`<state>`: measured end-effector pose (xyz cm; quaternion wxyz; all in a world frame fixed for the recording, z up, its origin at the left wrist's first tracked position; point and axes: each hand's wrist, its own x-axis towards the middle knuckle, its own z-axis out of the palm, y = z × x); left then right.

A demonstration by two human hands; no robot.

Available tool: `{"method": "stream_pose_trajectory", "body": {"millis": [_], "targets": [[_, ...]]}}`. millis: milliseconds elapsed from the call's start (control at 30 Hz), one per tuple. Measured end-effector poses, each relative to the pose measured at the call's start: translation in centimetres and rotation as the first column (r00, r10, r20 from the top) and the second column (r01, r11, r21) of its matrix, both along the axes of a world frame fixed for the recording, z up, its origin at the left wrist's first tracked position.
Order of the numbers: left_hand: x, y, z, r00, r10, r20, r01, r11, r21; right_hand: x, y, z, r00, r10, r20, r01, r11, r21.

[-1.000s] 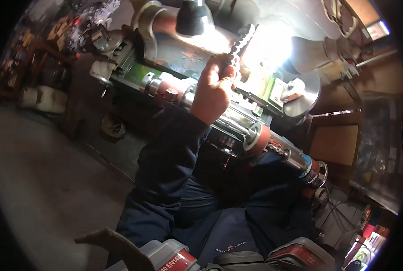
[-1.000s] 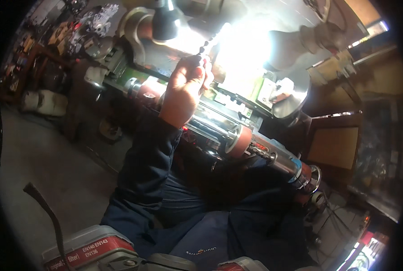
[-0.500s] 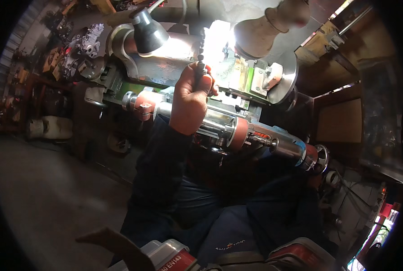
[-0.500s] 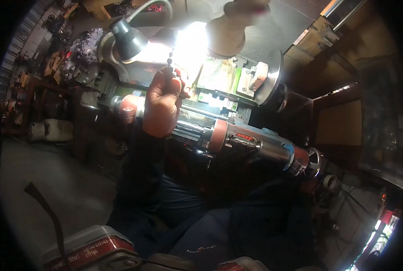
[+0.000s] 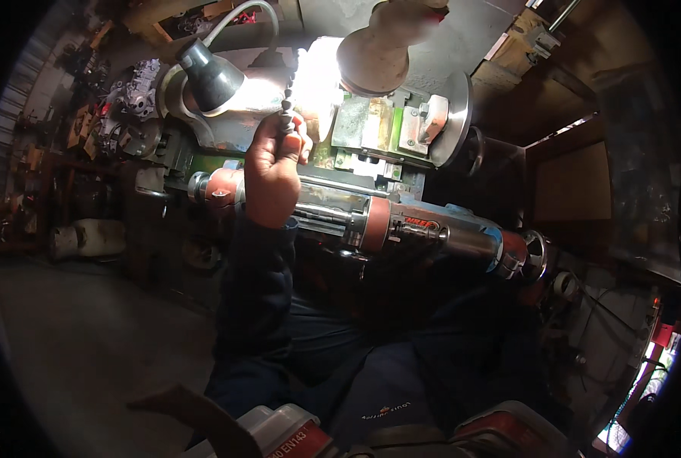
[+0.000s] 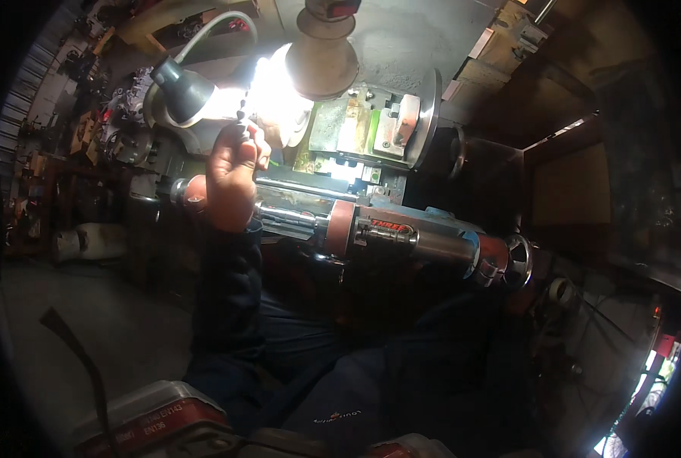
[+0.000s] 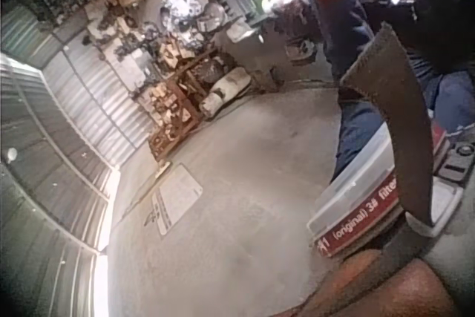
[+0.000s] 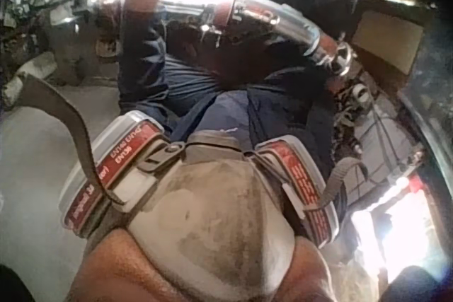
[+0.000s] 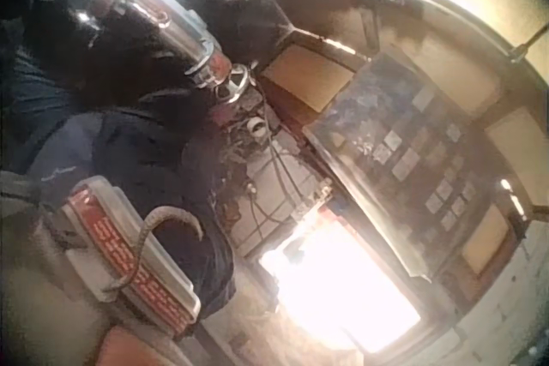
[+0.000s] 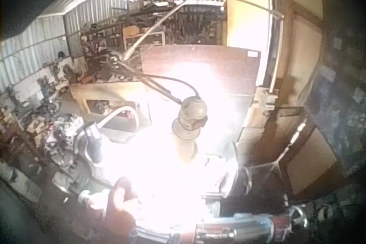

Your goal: The person operates a lathe machine to grind or shape a metal component, then picks up digital calipers from a workbench and measures the component.

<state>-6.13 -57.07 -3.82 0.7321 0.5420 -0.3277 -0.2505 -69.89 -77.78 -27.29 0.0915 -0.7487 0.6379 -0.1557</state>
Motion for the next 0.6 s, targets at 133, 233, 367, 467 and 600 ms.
{"method": "stream_pose_trajectory", "body": {"millis": [133,233,367,467,600], "targets": [[1.4,1.0,-0.7,0.970,-0.071,-0.232,0.027,0.982,-0.189,-1.5,-5.1,0.1,0.945,0.289,-0.155,-0.282,0.957,0.064],[2.7,1.9,-0.7,0.968,-0.019,-0.250,-0.015,0.991,-0.137,-1.9,-13.1,2.8,0.715,0.542,-0.441,-0.573,0.816,0.074],[4.6,3.4,-1.7,0.972,0.213,0.102,-0.223,0.970,0.097,10.6,-18.3,7.5,0.905,0.022,0.425,-0.147,0.953,0.265],[4.8,4.1,-2.3,0.858,0.284,0.428,-0.378,0.913,0.152,21.6,-17.1,13.9,0.869,0.430,0.244,-0.493,0.794,0.356],[3.3,2.5,-2.7,0.922,0.257,0.289,-0.307,0.941,0.140,25.4,-20.4,9.7,0.682,0.678,0.276,-0.731,0.614,0.299]]}}
